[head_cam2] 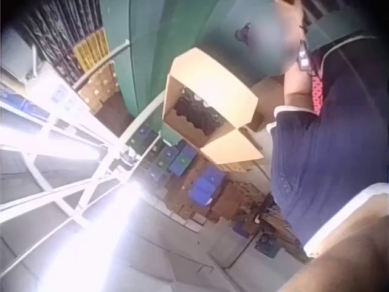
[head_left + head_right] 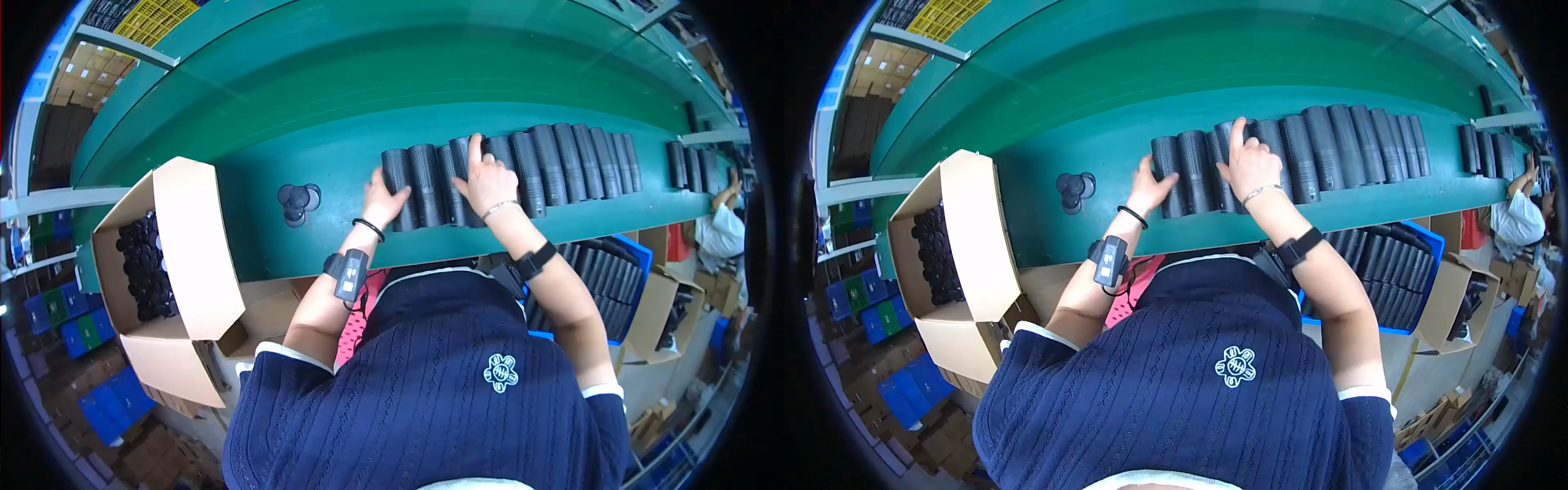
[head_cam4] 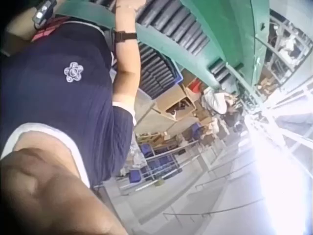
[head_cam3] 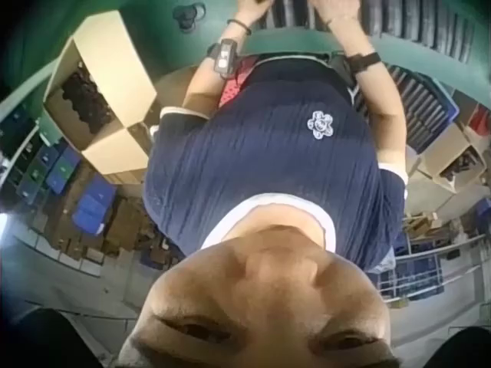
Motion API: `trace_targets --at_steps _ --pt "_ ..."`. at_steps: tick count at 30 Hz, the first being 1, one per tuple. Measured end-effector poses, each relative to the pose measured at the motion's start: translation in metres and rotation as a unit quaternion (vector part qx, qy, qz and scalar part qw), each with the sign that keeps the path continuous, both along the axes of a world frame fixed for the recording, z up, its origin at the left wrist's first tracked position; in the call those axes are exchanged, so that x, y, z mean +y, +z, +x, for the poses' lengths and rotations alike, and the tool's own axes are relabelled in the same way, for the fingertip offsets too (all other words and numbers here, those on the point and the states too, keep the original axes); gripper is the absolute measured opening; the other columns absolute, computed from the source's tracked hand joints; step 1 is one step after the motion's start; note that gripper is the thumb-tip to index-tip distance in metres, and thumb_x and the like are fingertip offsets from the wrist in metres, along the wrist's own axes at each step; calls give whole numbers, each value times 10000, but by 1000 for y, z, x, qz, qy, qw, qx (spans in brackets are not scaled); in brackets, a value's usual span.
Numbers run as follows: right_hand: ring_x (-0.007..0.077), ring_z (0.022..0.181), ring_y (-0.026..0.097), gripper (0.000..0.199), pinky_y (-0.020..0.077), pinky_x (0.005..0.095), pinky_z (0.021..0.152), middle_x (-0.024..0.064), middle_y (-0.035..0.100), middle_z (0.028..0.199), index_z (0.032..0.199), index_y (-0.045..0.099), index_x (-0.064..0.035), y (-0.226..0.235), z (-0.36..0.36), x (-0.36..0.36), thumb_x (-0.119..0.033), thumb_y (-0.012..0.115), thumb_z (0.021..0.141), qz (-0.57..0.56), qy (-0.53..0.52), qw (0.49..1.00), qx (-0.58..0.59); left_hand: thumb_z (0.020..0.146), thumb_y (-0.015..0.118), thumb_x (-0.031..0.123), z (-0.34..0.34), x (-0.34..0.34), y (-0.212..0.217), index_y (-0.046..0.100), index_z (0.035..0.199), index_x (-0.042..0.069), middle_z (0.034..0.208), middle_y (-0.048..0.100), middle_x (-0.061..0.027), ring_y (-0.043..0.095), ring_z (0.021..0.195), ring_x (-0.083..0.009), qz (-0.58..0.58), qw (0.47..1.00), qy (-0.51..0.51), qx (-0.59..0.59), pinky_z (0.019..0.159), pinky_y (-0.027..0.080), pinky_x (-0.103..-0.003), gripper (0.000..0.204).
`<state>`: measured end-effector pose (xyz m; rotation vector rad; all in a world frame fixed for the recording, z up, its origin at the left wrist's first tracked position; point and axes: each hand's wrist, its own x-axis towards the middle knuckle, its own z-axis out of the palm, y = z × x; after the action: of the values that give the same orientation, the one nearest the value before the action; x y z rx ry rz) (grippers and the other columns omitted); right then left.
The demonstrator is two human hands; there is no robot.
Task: The person picks up a black cylinder from a blue bin, presses a black cap onto its end, and places the assembled unit onto a green conveyor belt. This process is repeated for several cylinders, occasionally involving picking up a cap from a cardboard box.
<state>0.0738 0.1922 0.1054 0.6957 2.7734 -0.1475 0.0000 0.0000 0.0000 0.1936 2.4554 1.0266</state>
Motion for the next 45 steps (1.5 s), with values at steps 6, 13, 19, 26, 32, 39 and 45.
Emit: trace_targets --at_steps 6,13,19,26,32,39,45 --pt "299 843 644 550 529 416 675 136 656 917 1235 551 -96 6 39 35 -414 676 803 -49 27 974 219 715 781 302 4 -7 -21 319 1357 -88 1130 593 -298 616 1019 -390 107 994 3 -16 891 486 -413 882" --pt "262 589 633 251 487 362 598 154 637 630 746 680 0 -10 225 152 -229 641 842 -272 -247 922 120 858 701 288 4 -6 -28 216 1432 -54 1138 598 -196 588 1008 -221 186 978 29 -95 866 468 -312 826" --pt "374 946 643 223 523 428 811 240 658 964 908 701 8 -170 398 174 -136 593 776 -188 -313 913 -182 799 735 340 8 7 -10 266 1434 48 1341 362 -319 416 1225 -379 -98 993 51 36 969 400 -464 842" --pt "346 1067 599 265 487 428 919 220 628 1108 1028 679 -40 -262 393 220 -105 531 819 -220 -416 875 -112 848 652 84 46 68 80 309 1418 95 1282 367 -153 481 1087 -236 35 971 -3 238 888 441 -339 665" --pt "311 1225 496 306 462 407 974 139 538 1300 1146 613 -76 -288 325 273 -68 477 873 -153 -386 908 -49 915 609 98 110 119 118 617 1059 12 860 637 -31 597 775 -100 159 982 -104 3 675 459 -210 168" --pt "294 961 665 338 511 394 878 165 679 1044 1031 688 -29 -309 345 303 -223 700 754 -297 -250 873 -297 888 605 7 167 148 110 610 1118 1 993 649 -50 604 920 -108 82 952 -253 -153 840 476 -236 230" --pt "361 1267 381 540 421 421 986 151 469 1298 1165 631 -130 -271 406 201 -317 789 684 -225 -178 940 -185 893 609 46 184 182 84 602 1152 16 1032 639 -44 582 964 -99 57 918 -328 -217 828 454 -228 261"
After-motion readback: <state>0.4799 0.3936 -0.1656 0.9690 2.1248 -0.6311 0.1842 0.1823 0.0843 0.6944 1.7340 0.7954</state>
